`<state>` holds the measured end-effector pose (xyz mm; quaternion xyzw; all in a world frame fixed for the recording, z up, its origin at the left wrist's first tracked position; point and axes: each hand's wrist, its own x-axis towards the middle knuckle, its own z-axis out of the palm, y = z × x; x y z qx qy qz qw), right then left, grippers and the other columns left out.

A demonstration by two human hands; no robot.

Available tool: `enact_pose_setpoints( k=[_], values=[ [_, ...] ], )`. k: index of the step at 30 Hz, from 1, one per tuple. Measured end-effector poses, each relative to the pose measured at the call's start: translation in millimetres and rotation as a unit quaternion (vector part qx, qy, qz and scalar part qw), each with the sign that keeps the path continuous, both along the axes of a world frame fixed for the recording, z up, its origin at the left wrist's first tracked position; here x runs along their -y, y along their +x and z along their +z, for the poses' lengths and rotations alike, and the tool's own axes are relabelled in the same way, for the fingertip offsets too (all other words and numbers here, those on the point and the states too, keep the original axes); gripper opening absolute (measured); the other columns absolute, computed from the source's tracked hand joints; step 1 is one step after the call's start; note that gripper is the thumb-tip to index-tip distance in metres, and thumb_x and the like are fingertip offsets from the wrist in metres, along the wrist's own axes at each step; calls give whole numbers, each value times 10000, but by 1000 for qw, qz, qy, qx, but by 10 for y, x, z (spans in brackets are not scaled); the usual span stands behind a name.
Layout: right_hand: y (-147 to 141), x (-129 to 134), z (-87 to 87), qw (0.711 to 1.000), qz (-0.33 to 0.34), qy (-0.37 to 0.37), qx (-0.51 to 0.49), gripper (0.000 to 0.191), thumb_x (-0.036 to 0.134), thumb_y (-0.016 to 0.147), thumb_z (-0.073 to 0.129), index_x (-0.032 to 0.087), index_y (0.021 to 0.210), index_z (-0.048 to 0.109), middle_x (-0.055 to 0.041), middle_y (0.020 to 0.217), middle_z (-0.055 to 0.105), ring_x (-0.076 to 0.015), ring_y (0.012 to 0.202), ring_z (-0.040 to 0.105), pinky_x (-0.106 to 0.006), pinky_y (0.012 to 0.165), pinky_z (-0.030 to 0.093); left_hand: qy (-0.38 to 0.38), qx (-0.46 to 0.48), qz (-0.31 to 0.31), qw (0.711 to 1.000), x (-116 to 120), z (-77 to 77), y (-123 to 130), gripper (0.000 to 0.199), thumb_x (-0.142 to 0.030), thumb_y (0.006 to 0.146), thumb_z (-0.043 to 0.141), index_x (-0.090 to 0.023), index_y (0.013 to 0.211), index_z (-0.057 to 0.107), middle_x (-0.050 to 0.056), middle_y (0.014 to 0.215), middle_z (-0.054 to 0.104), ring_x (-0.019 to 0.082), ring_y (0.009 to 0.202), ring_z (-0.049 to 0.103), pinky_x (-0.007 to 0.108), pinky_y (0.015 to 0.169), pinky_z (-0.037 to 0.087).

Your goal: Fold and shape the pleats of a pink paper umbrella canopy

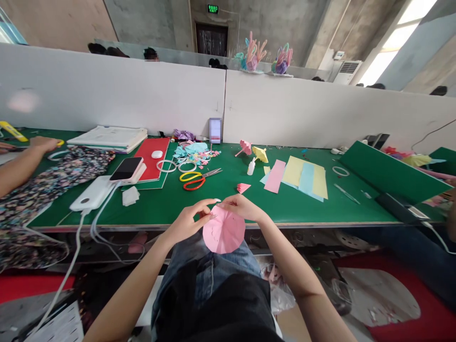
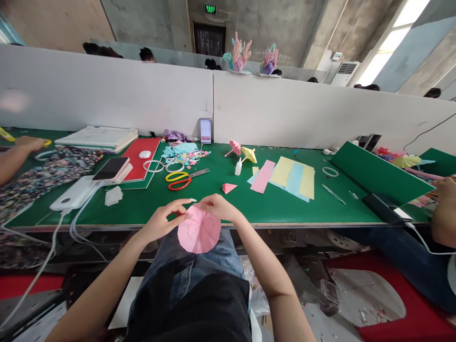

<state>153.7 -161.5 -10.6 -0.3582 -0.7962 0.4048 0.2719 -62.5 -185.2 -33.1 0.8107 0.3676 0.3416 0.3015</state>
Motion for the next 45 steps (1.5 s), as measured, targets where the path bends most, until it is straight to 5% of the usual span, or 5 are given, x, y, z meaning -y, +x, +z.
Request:
enact_pose_setpoints(
  k=[10,14,31,41,45],
  values=[
    [-128,75,85,999,36,8,11,409,409,876,465,167,550,428,44,572,297,-90,554,245,-239,498,214,31,-45,56,997,15,46,14,407,-371,838,564,-241,1223,529,-54,632,571,106,568,524,198,604,454],
    [-138,68,81,999,40,-2,15,431,424,877,469,168,538,397,51,558,241,-83,535,225,-238,478,190,29,-43,44,998,0,34,23,357,-357,847,556,-244,1187,555,-19,768,642,118,673,575,201,645,462],
    [-96,25,-48,1000,3,-9,-21,330,372,875,497,105,788,671,-4,665,534,-99,606,384,-219,538,308,11,-19,14,1000,21,32,35,377,-306,868,525,-216,1233,492,-36,721,619,93,621,531,190,614,436],
    [-147,60,15,1000,15,-14,-9,401,420,864,519,124,601,584,53,523,336,-74,522,249,-224,470,215,8,-48,35,998,-25,58,33,388,-318,857,534,-254,1239,506,-27,793,613,99,649,533,206,634,442],
    [-106,59,-9,999,0,-23,-22,364,428,856,533,114,721,658,23,577,481,-83,543,359,-215,490,284,12,-28,19,999,-8,43,29,352,-304,876,506,-239,1221,513,-41,713,584,91,601,506,192,598,432]
  ],
)
